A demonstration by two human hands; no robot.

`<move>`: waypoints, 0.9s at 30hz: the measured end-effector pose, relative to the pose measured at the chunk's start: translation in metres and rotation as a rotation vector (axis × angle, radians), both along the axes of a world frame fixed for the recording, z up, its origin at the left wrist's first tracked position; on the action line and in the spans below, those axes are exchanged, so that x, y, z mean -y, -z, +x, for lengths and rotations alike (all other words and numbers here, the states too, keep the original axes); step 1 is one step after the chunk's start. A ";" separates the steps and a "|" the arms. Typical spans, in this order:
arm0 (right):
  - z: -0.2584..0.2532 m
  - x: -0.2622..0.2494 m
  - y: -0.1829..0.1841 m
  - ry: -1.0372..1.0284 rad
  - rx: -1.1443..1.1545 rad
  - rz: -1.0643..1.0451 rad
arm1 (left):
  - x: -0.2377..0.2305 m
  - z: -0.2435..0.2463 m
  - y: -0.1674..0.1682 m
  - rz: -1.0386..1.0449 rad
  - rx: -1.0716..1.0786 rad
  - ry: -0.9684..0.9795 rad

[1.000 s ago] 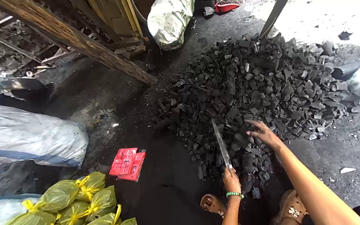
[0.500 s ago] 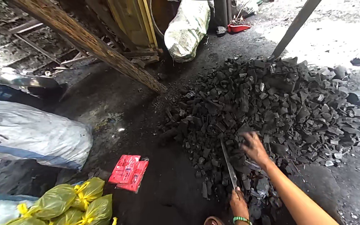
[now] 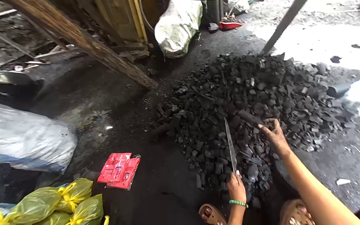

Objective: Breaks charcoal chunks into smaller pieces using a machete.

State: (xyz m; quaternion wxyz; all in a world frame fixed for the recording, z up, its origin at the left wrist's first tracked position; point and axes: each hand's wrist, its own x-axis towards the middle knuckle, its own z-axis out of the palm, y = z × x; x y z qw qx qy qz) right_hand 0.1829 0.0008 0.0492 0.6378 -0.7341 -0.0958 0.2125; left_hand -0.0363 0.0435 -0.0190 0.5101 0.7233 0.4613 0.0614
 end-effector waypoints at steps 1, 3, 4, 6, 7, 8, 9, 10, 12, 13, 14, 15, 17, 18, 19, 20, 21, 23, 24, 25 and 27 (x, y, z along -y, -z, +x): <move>-0.001 0.027 0.012 0.046 -0.094 -0.010 | 0.003 0.000 -0.001 -0.001 -0.016 0.040; -0.003 0.083 0.033 0.149 -0.238 -0.067 | 0.010 -0.001 -0.004 0.019 -0.047 0.143; -0.004 0.109 0.043 0.194 -0.274 -0.106 | 0.014 -0.002 -0.005 0.037 -0.058 0.195; -0.011 0.149 0.057 0.278 -0.323 -0.180 | 0.021 -0.001 -0.009 0.045 -0.090 0.317; -0.016 0.164 0.065 0.311 -0.350 -0.191 | 0.025 0.000 -0.010 0.042 -0.113 0.384; -0.021 0.174 0.072 0.343 -0.369 -0.175 | 0.029 0.001 -0.012 0.043 -0.141 0.450; -0.026 0.180 0.078 0.396 -0.373 -0.127 | 0.032 0.003 -0.014 0.048 -0.161 0.506; -0.030 0.183 0.084 0.476 -0.358 -0.055 | 0.035 0.004 -0.016 0.057 -0.175 0.550; -0.037 0.189 0.096 0.639 -0.329 0.057 | 0.040 0.006 -0.019 0.076 -0.184 0.600; -0.039 0.191 0.097 0.684 -0.318 0.027 | 0.042 0.007 -0.020 0.080 -0.192 0.612; -0.042 0.191 0.094 0.685 -0.303 -0.049 | 0.042 0.008 -0.021 0.078 -0.210 0.623; -0.043 0.190 0.092 0.637 -0.267 -0.152 | 0.043 0.009 -0.020 0.073 -0.228 0.634; -0.046 0.182 0.087 0.448 -0.183 -0.329 | 0.046 0.009 -0.017 0.062 -0.256 0.645; -0.046 0.176 0.090 0.332 -0.152 -0.377 | 0.046 0.008 -0.016 0.060 -0.259 0.639; -0.047 0.171 0.094 0.240 -0.135 -0.392 | 0.047 0.007 -0.015 0.059 -0.256 0.626; -0.046 0.166 0.096 0.179 -0.140 -0.379 | 0.048 0.007 -0.015 0.057 -0.252 0.611; -0.046 0.164 0.097 0.145 -0.157 -0.351 | 0.048 0.006 -0.016 0.055 -0.253 0.602; -0.040 0.166 0.096 0.081 -0.153 -0.361 | 0.045 0.005 -0.020 0.067 -0.262 0.610; -0.036 0.170 0.099 0.047 -0.119 -0.407 | 0.044 0.006 -0.022 0.078 -0.271 0.625; -0.033 0.174 0.101 0.025 -0.076 -0.464 | 0.043 0.007 -0.027 0.090 -0.284 0.647; -0.030 0.176 0.099 0.000 -0.008 -0.583 | 0.043 0.016 -0.042 0.132 -0.256 0.682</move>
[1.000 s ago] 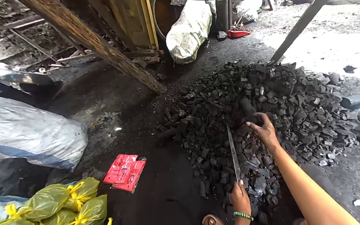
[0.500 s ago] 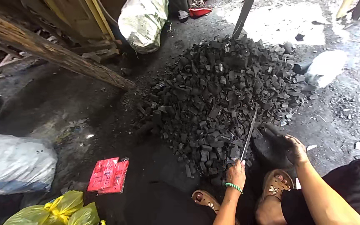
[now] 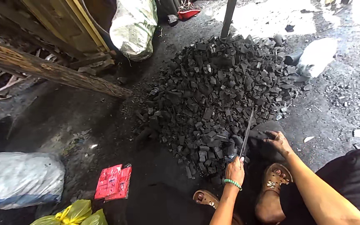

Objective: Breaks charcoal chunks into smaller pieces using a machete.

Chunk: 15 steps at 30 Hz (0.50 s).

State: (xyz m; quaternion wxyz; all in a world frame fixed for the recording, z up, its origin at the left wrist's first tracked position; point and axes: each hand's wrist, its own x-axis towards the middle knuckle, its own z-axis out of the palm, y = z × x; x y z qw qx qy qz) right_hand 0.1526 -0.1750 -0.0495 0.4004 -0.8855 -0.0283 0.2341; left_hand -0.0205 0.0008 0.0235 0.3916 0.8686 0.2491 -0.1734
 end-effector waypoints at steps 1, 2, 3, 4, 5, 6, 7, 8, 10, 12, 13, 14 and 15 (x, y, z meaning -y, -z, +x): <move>-0.002 0.001 -0.004 0.006 0.016 -0.042 | 0.001 0.003 -0.011 0.017 0.079 0.006; -0.005 0.003 -0.007 0.036 0.028 -0.048 | 0.004 0.005 -0.020 0.048 0.240 -0.009; -0.007 0.007 -0.009 0.076 0.031 -0.028 | 0.006 0.007 -0.026 0.086 0.480 -0.047; -0.007 0.010 -0.010 0.114 0.023 -0.015 | 0.008 0.010 -0.033 0.106 0.710 -0.088; -0.005 0.014 -0.010 0.133 0.013 -0.010 | 0.008 0.016 -0.040 0.096 0.895 -0.128; -0.004 0.017 -0.008 0.135 0.006 -0.007 | 0.008 0.021 -0.046 0.050 1.022 -0.153; -0.003 0.019 -0.006 0.130 0.005 -0.008 | 0.009 0.026 -0.048 0.004 1.097 -0.164; -0.002 0.020 -0.005 0.128 0.011 -0.011 | 0.010 0.028 -0.041 -0.016 1.111 -0.160; -0.001 0.019 -0.004 0.129 0.019 -0.019 | 0.012 0.016 -0.008 0.037 0.862 -0.094; -0.001 0.017 -0.003 0.121 0.015 -0.031 | 0.008 0.002 0.011 0.084 0.108 0.109; -0.001 0.016 -0.002 0.113 0.015 -0.036 | 0.008 0.002 0.017 0.071 -0.204 0.204; -0.001 0.015 0.000 0.101 0.020 -0.039 | 0.009 0.002 0.018 0.066 -0.334 0.239; 0.001 0.014 0.000 0.097 0.030 -0.036 | 0.011 0.005 0.010 0.074 -0.344 0.232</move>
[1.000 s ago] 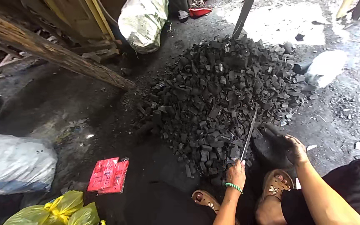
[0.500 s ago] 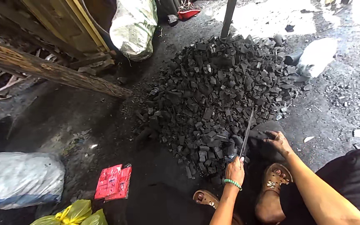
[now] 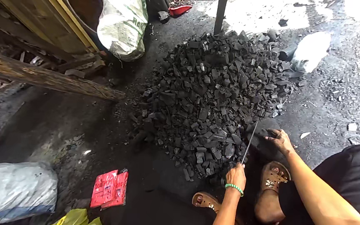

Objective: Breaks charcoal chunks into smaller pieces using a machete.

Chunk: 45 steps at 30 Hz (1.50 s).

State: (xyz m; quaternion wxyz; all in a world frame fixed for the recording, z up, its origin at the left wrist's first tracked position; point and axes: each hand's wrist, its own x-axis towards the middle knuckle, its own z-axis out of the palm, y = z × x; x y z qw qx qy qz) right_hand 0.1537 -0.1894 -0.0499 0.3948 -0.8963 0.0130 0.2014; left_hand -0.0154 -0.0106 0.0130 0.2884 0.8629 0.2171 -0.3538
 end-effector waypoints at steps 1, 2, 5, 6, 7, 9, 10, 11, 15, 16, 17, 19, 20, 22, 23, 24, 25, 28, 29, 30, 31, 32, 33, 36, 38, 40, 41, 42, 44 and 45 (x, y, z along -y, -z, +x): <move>0.001 -0.001 0.001 0.002 0.011 0.012 | 0.001 0.003 -0.013 0.008 0.057 -0.027; -0.002 -0.002 0.003 0.001 0.020 0.023 | 0.002 0.003 -0.026 0.013 0.170 -0.077; 0.001 -0.009 0.003 -0.048 0.031 0.018 | 0.003 0.012 -0.052 0.015 0.905 -0.267; 0.001 -0.011 0.004 -0.068 0.028 0.008 | 0.003 0.018 -0.057 -0.014 1.153 -0.315; 0.000 -0.013 0.004 -0.080 0.024 0.000 | 0.002 0.025 -0.060 -0.064 1.340 -0.352; -0.001 -0.014 0.006 -0.086 0.032 -0.013 | 0.003 0.029 -0.052 -0.120 1.472 -0.373; -0.001 -0.015 0.005 -0.082 0.037 -0.021 | 0.002 0.020 -0.035 -0.099 1.365 -0.349; -0.001 -0.015 0.002 -0.073 0.038 -0.026 | 0.001 0.007 -0.015 -0.045 1.116 -0.305; -0.001 -0.010 0.001 -0.002 0.033 -0.008 | -0.015 -0.011 0.007 0.058 -0.016 -0.082; 0.001 -0.009 0.002 0.012 0.031 0.011 | -0.019 -0.006 -0.005 0.074 0.008 -0.085; -0.001 -0.009 0.003 0.016 0.030 0.029 | -0.023 -0.002 -0.019 0.082 0.079 -0.105; -0.002 -0.013 0.003 -0.006 0.043 0.039 | -0.030 0.008 -0.044 0.090 0.351 -0.171; -0.002 -0.017 0.004 -0.028 0.053 0.030 | -0.032 0.013 -0.053 0.093 0.533 -0.204; -0.002 -0.024 0.006 -0.087 0.056 -0.005 | -0.033 0.024 -0.065 0.077 0.974 -0.255; -0.002 -0.027 0.006 -0.109 0.058 -0.012 | -0.032 0.030 -0.072 0.041 1.172 -0.273; -0.002 -0.029 0.005 -0.123 0.056 -0.022 | -0.030 0.037 -0.080 -0.020 1.330 -0.292; -0.002 -0.029 0.003 -0.131 0.056 -0.031 | -0.024 0.041 -0.085 -0.086 1.437 -0.315; 0.000 -0.026 0.004 -0.120 0.067 -0.038 | -0.004 0.030 -0.048 -0.136 1.346 -0.351; 0.000 -0.025 0.005 -0.114 0.077 -0.033 | 0.001 0.016 -0.025 -0.074 1.085 -0.322; 0.000 -0.025 0.006 -0.109 0.076 -0.031 | 0.001 0.005 -0.011 -0.021 0.667 -0.238; -0.001 -0.025 0.006 -0.101 0.069 -0.032 | 0.000 0.003 -0.003 -0.006 0.265 -0.138; 0.000 -0.024 0.007 -0.090 0.061 -0.033 | -0.001 0.003 0.002 -0.004 0.045 -0.078; 0.001 -0.023 0.006 -0.083 0.055 -0.035 | -0.001 0.005 0.000 0.005 -0.022 -0.058; -0.002 -0.025 0.008 -0.046 0.049 -0.042 | -0.005 0.010 -0.037 0.039 0.165 -0.115; -0.004 -0.029 0.009 -0.036 0.072 -0.082 | -0.007 0.014 -0.054 0.063 0.611 -0.207; -0.008 -0.031 0.008 -0.039 0.081 -0.079 | -0.008 0.026 -0.059 0.027 1.141 -0.268; -0.009 -0.032 0.008 -0.037 0.073 -0.059 | -0.007 0.033 -0.064 -0.016 1.317 -0.293; -0.009 -0.032 0.008 -0.035 0.060 -0.044 | -0.004 0.038 -0.066 -0.060 1.433 -0.312; -0.010 -0.030 0.007 -0.019 0.051 -0.025 | 0.004 0.035 -0.047 -0.076 1.431 -0.310; -0.010 -0.029 0.006 -0.014 0.050 -0.022 | 0.007 0.024 -0.027 -0.023 1.266 -0.274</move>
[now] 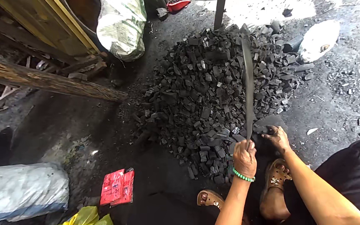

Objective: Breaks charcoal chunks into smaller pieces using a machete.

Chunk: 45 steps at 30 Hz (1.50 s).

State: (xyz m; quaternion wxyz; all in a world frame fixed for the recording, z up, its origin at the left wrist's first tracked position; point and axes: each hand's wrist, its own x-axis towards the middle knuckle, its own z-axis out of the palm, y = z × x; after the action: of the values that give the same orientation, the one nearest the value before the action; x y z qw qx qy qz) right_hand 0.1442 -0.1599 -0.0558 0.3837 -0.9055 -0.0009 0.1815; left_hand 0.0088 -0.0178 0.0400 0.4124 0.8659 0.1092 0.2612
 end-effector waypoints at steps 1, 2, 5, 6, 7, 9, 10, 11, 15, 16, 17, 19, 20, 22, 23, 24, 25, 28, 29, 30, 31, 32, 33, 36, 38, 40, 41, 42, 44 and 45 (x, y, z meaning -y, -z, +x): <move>0.001 0.000 -0.002 0.001 0.000 -0.004 | 0.001 -0.012 0.015 0.037 -0.341 0.048; 0.000 0.001 -0.003 0.002 -0.004 -0.008 | -0.001 -0.018 0.021 0.047 -0.809 0.151; 0.003 0.004 -0.002 0.035 -0.025 0.011 | -0.008 -0.018 0.035 0.000 -1.342 0.305; 0.005 0.004 -0.002 0.056 -0.036 0.036 | -0.011 -0.018 0.030 -0.014 -1.320 0.279; 0.004 0.003 -0.002 0.079 -0.054 0.078 | -0.014 -0.020 0.025 -0.041 -1.270 0.230; 0.006 -0.005 -0.006 0.105 -0.123 0.222 | -0.024 -0.024 0.018 -0.123 -1.089 0.090; 0.010 -0.013 -0.013 0.079 -0.145 0.303 | -0.031 -0.027 0.018 -0.174 -0.967 0.009; 0.013 -0.021 -0.019 0.046 -0.144 0.374 | -0.037 -0.031 0.023 -0.220 -0.834 -0.070; 0.042 -0.060 -0.016 0.058 -0.018 0.248 | -0.060 -0.047 0.045 -0.353 -0.535 -0.375; 0.046 -0.069 -0.010 -0.002 -0.042 0.129 | -0.066 -0.051 0.050 -0.423 -0.508 -0.441; 0.046 -0.080 -0.008 -0.081 -0.094 0.022 | -0.071 -0.055 0.057 -0.501 -0.495 -0.497; 0.038 -0.105 -0.004 -0.146 -0.149 -0.116 | -0.078 -0.059 0.067 -0.637 -0.509 -0.586; 0.029 -0.115 -0.004 -0.138 -0.144 -0.139 | -0.079 -0.060 0.072 -0.701 -0.531 -0.619; 0.006 -0.125 -0.007 -0.125 -0.104 -0.143 | -0.075 -0.060 0.078 -0.846 -0.562 -0.677; -0.005 -0.128 -0.008 -0.137 -0.079 -0.149 | -0.073 -0.059 0.081 -0.916 -0.561 -0.707; -0.016 -0.129 -0.008 -0.163 -0.061 -0.132 | -0.070 -0.059 0.084 -0.973 -0.557 -0.730; -0.026 -0.131 -0.006 -0.209 -0.056 -0.103 | -0.067 -0.060 0.086 -1.017 -0.545 -0.742; -0.049 -0.149 0.001 -0.409 -0.084 -0.039 | -0.071 -0.060 0.088 -1.068 -0.497 -0.730; -0.054 -0.159 0.000 -0.445 -0.078 -0.012 | -0.075 -0.061 0.087 -1.052 -0.493 -0.718; -0.059 -0.169 -0.002 -0.475 -0.070 0.019 | -0.079 -0.063 0.086 -1.021 -0.498 -0.707; -0.060 -0.180 -0.007 -0.506 -0.067 0.058 | -0.084 -0.065 0.084 -0.985 -0.495 -0.693; -0.059 -0.192 -0.014 -0.532 -0.064 0.111 | -0.088 -0.065 0.082 -0.955 -0.474 -0.688; -0.054 -0.204 -0.023 -0.565 -0.059 0.167 | -0.091 -0.065 0.078 -0.950 -0.438 -0.685; -0.021 -0.234 -0.074 -0.691 -0.034 0.282 | -0.095 -0.060 0.072 -1.000 -0.292 -0.691; 0.014 -0.248 -0.104 -0.681 0.158 0.301 | -0.100 -0.057 0.071 -0.979 -0.241 -0.684; 0.056 -0.260 -0.119 -0.599 0.431 0.243 | -0.105 -0.057 0.069 -0.919 -0.230 -0.652; 0.077 -0.267 -0.123 -0.574 0.520 0.184 | -0.106 -0.057 0.068 -0.886 -0.239 -0.643; 0.094 -0.274 -0.126 -0.577 0.571 0.107 | -0.106 -0.057 0.066 -0.866 -0.256 -0.634; 0.114 -0.289 -0.129 -0.659 0.561 -0.117 | -0.106 -0.058 0.067 -0.857 -0.289 -0.637; 0.116 -0.297 -0.128 -0.698 0.534 -0.223 | -0.105 -0.060 0.069 -0.875 -0.300 -0.639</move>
State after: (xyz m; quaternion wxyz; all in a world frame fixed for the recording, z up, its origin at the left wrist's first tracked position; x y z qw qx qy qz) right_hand 0.2599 0.1367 0.0718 0.1859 -0.9018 -0.3856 0.0593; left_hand -0.0509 0.0871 -0.0286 0.6135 0.5655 0.5218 0.1775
